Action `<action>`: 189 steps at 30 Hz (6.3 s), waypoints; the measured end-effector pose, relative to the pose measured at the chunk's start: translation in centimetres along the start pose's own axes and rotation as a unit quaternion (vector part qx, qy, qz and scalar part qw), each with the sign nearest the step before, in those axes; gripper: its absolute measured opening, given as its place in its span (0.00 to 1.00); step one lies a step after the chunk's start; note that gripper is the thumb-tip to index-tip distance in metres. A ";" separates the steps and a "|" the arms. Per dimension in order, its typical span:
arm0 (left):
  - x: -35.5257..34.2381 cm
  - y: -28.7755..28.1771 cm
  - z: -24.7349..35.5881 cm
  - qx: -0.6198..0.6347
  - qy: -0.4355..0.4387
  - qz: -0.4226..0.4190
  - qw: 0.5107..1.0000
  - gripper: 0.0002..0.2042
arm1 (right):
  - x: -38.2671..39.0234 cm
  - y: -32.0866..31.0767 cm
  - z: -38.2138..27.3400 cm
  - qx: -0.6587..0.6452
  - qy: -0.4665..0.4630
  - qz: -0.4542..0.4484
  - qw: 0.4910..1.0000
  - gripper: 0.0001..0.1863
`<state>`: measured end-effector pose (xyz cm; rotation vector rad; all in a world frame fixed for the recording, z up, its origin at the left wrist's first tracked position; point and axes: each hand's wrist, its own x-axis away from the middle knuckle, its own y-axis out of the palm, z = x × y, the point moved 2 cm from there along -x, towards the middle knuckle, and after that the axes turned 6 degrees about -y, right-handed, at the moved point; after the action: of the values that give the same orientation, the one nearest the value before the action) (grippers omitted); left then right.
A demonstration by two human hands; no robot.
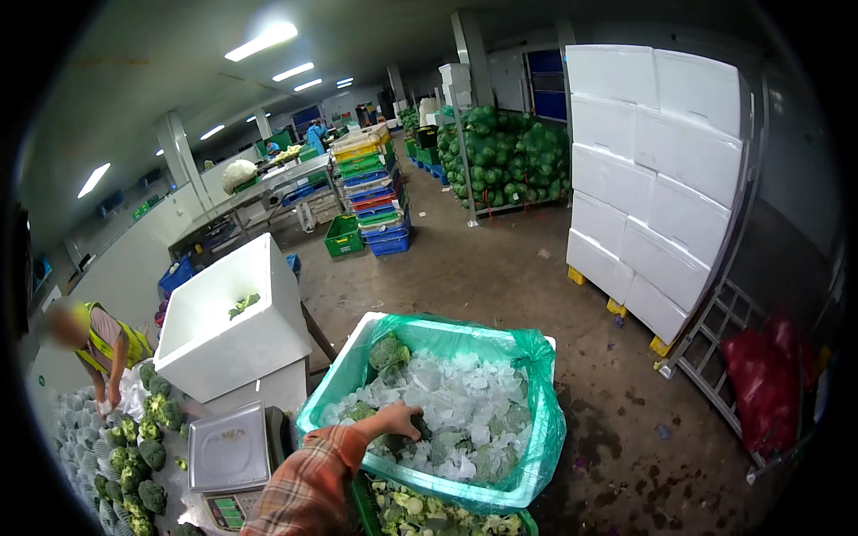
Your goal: The person prepares a container with ice and then processes broccoli. They use a knife to trim the stems and cut the broccoli into smaller florets, placing the trimmed pieces into a green basket and the larger florets onto a scale and into a container.
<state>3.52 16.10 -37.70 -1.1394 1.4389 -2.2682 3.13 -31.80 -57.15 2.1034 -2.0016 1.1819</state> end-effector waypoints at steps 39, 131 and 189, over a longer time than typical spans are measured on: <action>25.3 1.9 -4.1 0.860 0.116 -0.001 0.496 0.31 | -2.1 0.8 -2.0 -0.411 -0.038 0.087 0.906 0.25; 55.7 29.1 -9.7 0.561 -0.406 0.511 0.509 0.31 | -3.3 9.0 -37.7 0.087 -0.291 -0.376 0.875 0.13; 43.5 6.7 -30.4 0.730 -0.247 0.373 0.517 0.35 | -3.4 3.0 -34.8 -0.101 -0.108 -0.228 0.963 0.10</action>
<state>-48.72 9.10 -28.67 -0.2776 -0.4229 -1.3533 -16.55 -12.57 -35.42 2.4751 -1.4892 0.6716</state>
